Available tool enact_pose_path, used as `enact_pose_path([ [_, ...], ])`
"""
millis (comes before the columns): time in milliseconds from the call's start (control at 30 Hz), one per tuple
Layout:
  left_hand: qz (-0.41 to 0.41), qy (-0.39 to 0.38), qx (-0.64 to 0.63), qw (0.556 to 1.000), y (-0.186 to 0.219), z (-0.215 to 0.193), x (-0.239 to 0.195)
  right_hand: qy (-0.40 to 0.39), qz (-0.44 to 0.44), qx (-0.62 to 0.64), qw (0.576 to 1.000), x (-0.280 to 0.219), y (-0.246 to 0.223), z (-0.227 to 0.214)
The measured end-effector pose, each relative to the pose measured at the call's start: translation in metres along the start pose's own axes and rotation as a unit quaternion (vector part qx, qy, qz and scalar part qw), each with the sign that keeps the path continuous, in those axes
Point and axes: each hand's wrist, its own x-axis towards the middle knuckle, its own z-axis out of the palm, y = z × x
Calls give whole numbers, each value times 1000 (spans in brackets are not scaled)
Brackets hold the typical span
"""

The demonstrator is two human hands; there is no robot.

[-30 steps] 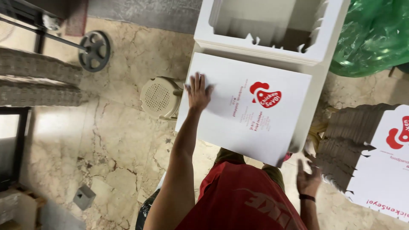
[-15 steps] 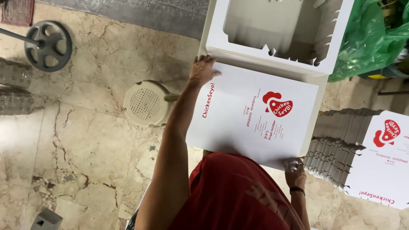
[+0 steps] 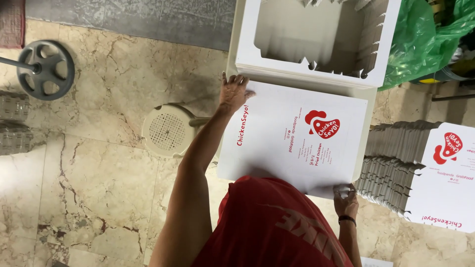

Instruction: Removing pre-cut center pieces from flat cardboard box templates and stacking the prepared sheets.

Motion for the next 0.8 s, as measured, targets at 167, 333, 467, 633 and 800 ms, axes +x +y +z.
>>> enact_pose_path([
  [167, -11, 28, -61, 998, 2, -6, 0, 35, -8, -49, 998, 13, 23, 11],
  [333, -5, 25, -52, 998, 8, -19, 6, 36, -3, -43, 998, 12, 17, 9],
  [467, -73, -143, -76, 984, 13, -15, 24, 31, -5, -36, 999, 5, 13, 8],
  [633, -51, -139, -56, 987, 14, -4, 23, 23, -1, -42, 999, 7, 12, 8],
  [800, -32, -72, -63, 995, 12, -3, 13, 11, 7, -29, 999, 2, 10, 5],
])
